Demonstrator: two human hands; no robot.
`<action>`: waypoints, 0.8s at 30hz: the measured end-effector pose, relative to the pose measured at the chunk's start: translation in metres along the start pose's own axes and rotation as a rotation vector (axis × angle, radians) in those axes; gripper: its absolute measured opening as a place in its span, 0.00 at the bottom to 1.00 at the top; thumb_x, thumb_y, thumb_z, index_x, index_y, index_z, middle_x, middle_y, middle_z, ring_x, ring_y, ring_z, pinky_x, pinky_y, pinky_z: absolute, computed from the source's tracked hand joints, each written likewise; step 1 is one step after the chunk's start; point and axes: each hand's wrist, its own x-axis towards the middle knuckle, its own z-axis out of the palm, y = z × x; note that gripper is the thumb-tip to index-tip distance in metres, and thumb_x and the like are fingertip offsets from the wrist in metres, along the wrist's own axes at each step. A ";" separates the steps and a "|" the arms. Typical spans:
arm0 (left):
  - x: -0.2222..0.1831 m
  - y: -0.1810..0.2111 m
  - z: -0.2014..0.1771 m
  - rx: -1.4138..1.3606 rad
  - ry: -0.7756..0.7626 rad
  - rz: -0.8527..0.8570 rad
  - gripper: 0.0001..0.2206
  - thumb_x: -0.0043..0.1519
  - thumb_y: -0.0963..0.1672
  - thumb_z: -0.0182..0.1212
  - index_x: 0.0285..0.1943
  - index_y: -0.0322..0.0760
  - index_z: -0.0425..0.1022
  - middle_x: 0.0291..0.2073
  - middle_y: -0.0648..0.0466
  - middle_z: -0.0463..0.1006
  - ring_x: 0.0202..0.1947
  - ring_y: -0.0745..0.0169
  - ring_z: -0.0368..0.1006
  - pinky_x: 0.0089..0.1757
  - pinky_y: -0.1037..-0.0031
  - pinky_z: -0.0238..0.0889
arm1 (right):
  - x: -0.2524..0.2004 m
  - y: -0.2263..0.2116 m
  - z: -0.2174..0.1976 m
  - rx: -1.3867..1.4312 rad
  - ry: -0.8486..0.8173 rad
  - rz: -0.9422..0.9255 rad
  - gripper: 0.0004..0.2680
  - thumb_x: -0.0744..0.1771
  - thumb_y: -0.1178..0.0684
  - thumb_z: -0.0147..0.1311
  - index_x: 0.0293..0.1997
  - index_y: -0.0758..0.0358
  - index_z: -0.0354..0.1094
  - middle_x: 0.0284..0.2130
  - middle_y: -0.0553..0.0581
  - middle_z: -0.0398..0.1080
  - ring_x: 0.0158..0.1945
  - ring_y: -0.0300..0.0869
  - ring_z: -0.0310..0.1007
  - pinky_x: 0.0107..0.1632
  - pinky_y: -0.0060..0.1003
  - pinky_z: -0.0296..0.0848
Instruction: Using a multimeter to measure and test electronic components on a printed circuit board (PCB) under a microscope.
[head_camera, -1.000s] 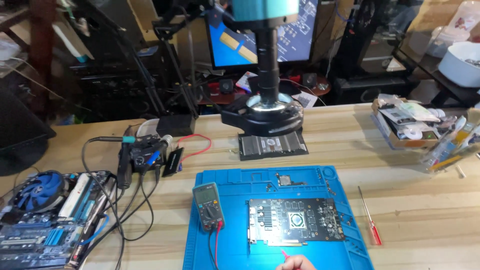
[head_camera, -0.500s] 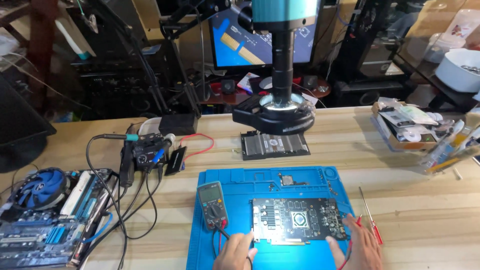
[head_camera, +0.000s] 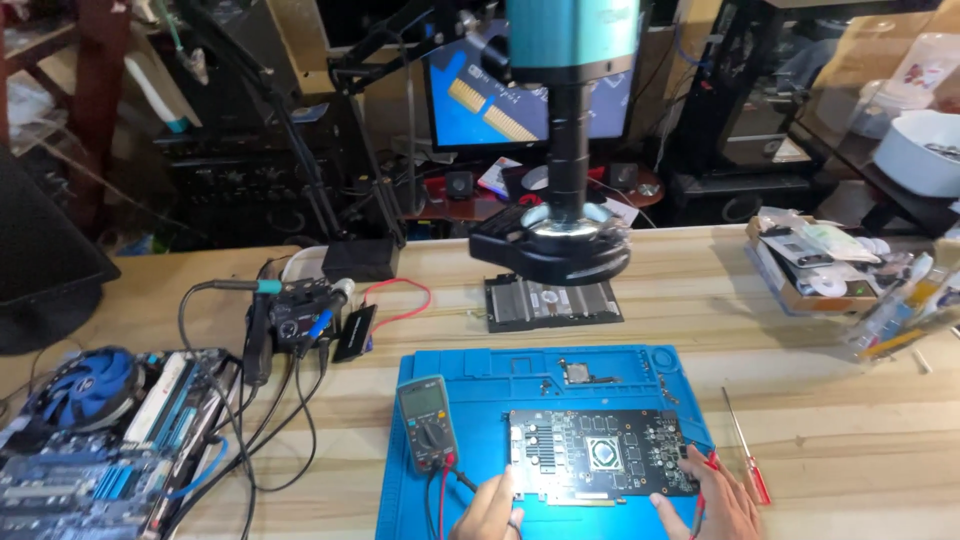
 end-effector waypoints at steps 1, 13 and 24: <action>0.000 0.010 -0.004 0.001 -0.005 0.007 0.32 0.57 0.38 0.76 0.74 0.46 0.76 0.64 0.60 0.82 0.56 0.60 0.84 0.50 0.70 0.81 | -0.001 0.002 0.003 0.002 0.004 0.007 0.27 0.58 0.33 0.72 0.63 0.42 0.75 0.74 0.36 0.70 0.79 0.44 0.66 0.84 0.55 0.55; 0.001 0.021 -0.006 -0.129 0.115 0.028 0.22 0.66 0.41 0.58 0.71 0.45 0.80 0.64 0.55 0.85 0.58 0.60 0.85 0.51 0.76 0.81 | -0.002 0.012 0.005 0.075 0.043 -0.025 0.28 0.57 0.42 0.78 0.64 0.42 0.72 0.74 0.38 0.71 0.75 0.41 0.70 0.76 0.51 0.67; 0.002 0.024 -0.012 -0.225 0.089 -0.045 0.21 0.67 0.44 0.62 0.72 0.45 0.80 0.67 0.55 0.83 0.64 0.58 0.82 0.57 0.72 0.77 | 0.001 0.031 0.017 0.048 0.088 -0.146 0.27 0.57 0.39 0.76 0.63 0.43 0.73 0.74 0.40 0.71 0.76 0.44 0.69 0.82 0.54 0.57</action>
